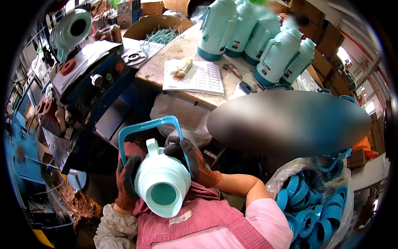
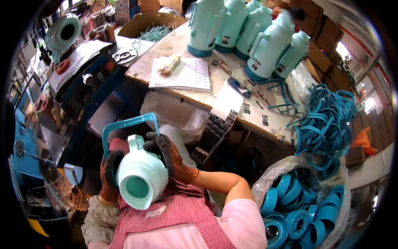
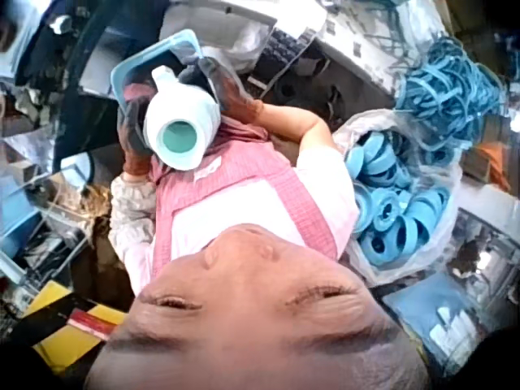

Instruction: The person assembles light blue electric kettles by hand. They pick up a kettle body, attach a blue lid, and then attach a blue handle. The person repeats this process for multiple units, placing the finished kettles on a nearby table.

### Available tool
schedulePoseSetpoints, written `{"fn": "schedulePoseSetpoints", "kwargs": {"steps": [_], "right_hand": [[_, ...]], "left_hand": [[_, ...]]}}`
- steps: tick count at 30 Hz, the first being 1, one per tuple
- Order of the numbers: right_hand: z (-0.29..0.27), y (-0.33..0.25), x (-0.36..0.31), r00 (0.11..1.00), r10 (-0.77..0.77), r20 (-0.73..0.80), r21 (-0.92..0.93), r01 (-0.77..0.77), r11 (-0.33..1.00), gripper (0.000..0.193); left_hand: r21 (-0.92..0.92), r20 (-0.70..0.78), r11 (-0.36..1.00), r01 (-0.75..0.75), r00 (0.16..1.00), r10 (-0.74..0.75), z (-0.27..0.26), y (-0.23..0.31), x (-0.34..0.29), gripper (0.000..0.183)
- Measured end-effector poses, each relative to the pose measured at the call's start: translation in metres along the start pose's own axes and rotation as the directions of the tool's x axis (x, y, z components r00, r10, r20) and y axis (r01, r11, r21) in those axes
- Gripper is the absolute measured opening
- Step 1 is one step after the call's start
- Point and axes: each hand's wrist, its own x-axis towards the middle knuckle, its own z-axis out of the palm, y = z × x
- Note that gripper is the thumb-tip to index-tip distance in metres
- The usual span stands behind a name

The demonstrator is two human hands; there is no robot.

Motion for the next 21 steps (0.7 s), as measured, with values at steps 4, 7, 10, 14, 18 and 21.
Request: {"fn": "schedulePoseSetpoints", "kwargs": {"steps": [4,7,10,14,18,21], "right_hand": [[-0.021,0.005,0.032,0.975,-0.067,0.214,0.311,-0.003,0.951,0.058],[-0.028,-0.014,0.088,0.811,-0.514,0.279,-0.056,0.548,0.835,0.06],[-0.027,-0.057,0.113,0.635,-0.499,0.589,-0.469,0.772,0.429,0.06],[-0.051,-0.108,0.149,0.931,-0.255,0.26,-0.406,0.345,0.846,0.029],[-0.214,-0.173,0.139,0.648,-0.75,0.137,-0.581,0.666,0.469,0.029],[-0.22,-0.229,0.108,0.842,-0.514,-0.162,0.108,0.533,0.839,0.019]], "left_hand": [[-0.663,0.076,0.663,0.348,0.912,-0.403,-0.014,0.008,0.019,0.025],[-0.958,-0.078,0.287,0.005,0.958,-0.276,-0.044,0.022,0.052,0.028],[-0.766,-0.095,0.641,-0.06,0.995,-0.021,-0.05,0.035,0.119,0.031],[-0.166,0.047,0.975,-0.15,0.986,0.16,-0.061,0.035,0.187,0.039],[0.343,0.468,0.878,-0.335,0.871,0.15,-0.049,-0.004,0.166,0.049],[0.181,0.46,0.855,0.486,0.726,-0.51,-0.082,-0.061,0.107,0.039]]}}
